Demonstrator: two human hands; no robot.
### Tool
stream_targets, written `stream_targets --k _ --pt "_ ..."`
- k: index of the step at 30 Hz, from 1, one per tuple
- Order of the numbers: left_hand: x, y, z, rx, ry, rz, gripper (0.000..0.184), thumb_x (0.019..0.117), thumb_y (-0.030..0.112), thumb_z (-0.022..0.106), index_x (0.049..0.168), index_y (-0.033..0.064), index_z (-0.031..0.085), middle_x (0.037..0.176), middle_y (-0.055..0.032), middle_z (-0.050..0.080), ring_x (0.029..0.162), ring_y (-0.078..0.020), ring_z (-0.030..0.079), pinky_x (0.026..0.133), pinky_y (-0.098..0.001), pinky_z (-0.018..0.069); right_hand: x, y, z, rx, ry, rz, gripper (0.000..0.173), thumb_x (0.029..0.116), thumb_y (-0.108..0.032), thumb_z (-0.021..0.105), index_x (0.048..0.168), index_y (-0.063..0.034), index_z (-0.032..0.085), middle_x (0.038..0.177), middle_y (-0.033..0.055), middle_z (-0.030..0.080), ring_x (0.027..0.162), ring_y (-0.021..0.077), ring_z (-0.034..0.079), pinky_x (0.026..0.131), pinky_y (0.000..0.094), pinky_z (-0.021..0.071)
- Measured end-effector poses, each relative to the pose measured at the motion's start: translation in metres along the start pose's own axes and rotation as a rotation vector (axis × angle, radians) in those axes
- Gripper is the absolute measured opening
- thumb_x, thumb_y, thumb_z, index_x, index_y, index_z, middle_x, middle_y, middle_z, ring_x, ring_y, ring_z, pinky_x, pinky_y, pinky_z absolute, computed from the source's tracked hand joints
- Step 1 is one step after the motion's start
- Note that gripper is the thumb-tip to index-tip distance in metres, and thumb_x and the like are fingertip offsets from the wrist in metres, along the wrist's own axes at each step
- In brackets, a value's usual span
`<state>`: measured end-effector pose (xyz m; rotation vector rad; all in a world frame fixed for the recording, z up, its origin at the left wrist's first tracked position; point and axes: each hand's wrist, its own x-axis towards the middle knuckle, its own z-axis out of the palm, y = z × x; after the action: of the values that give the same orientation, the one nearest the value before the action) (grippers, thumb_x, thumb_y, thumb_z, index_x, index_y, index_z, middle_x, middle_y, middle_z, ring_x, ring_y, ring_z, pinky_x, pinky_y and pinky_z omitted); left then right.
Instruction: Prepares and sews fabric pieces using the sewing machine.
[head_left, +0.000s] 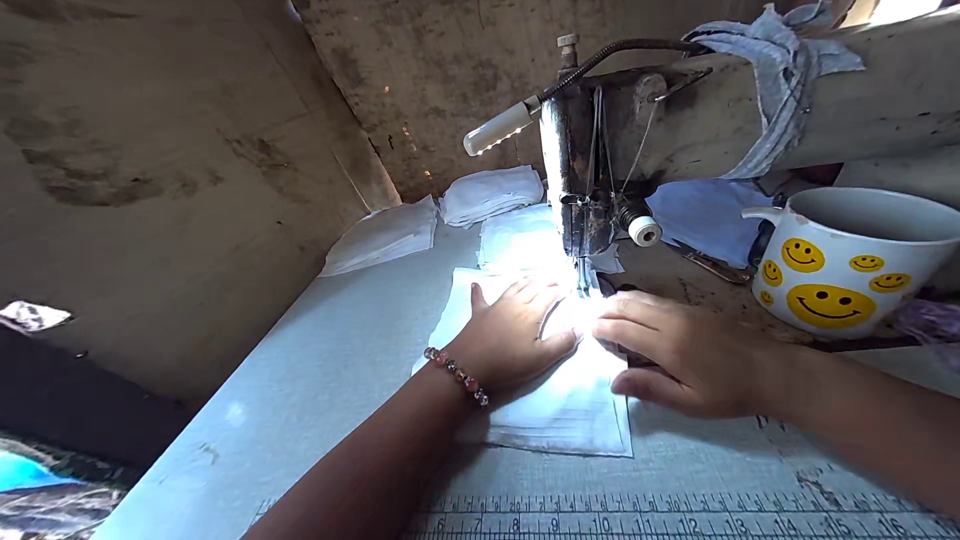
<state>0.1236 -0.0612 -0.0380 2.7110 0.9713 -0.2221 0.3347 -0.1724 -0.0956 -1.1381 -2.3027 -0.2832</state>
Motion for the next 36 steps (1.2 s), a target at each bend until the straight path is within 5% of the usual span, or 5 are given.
stream_targets --k 4,8,13,23,36 --pt "0.001 -0.002 0.000 -0.039 0.038 0.006 0.059 0.1057 0.051 0.040 0.159 0.0271 0.039 0.164 0.0053 0.037 0.157 -0.0206 0.021 0.115 -0.0780 0.0011 -0.001 -0.008 0.001 0.044 0.006 -0.054 0.067 0.1064 -0.059 0.030 0.113 -0.0061 0.070 0.111 0.0095 0.072 0.109 0.0204 0.068 0.093 0.0305 0.0547" --pt "-0.005 -0.028 0.008 -0.172 0.199 0.455 0.032 0.1050 0.031 0.050 0.121 0.0129 0.072 0.125 0.0011 0.069 0.123 -0.0136 0.060 0.113 -0.0637 0.0316 -0.002 0.001 0.001 0.049 -0.022 0.019 0.066 0.1050 -0.060 0.033 0.114 -0.0069 0.071 0.109 0.0087 0.072 0.108 0.0199 0.068 0.091 0.0319 0.0560" --pt "-0.006 -0.038 0.001 -0.127 0.029 0.430 0.044 0.1074 0.042 0.043 0.138 0.0208 0.066 0.145 0.0027 0.061 0.142 -0.0152 0.048 0.121 -0.0691 0.0116 0.004 0.001 -0.002 0.014 -0.095 0.144 0.067 0.1037 -0.060 0.033 0.117 -0.0072 0.073 0.120 0.0083 0.071 0.117 0.0201 0.066 0.098 0.0341 0.0540" --pt "0.010 -0.034 -0.002 -0.031 0.163 0.340 0.040 0.1077 0.029 0.042 0.132 0.0135 0.070 0.140 -0.0043 0.064 0.142 -0.0260 0.048 0.115 -0.0739 0.0196 0.003 -0.002 0.001 -0.034 -0.047 0.064 0.064 0.1053 -0.057 0.033 0.114 -0.0074 0.073 0.116 0.0076 0.072 0.114 0.0197 0.067 0.095 0.0327 0.0549" --pt "-0.023 0.055 -0.001 -0.052 -0.174 -0.262 0.059 0.1118 0.045 0.020 0.157 0.0140 0.040 0.164 -0.0206 0.032 0.156 -0.0478 0.008 0.108 -0.0845 0.0047 -0.001 -0.002 0.001 -0.005 0.005 -0.028 0.063 0.1065 -0.056 0.030 0.119 -0.0102 0.072 0.111 0.0051 0.073 0.111 0.0188 0.068 0.098 0.0347 0.0539"
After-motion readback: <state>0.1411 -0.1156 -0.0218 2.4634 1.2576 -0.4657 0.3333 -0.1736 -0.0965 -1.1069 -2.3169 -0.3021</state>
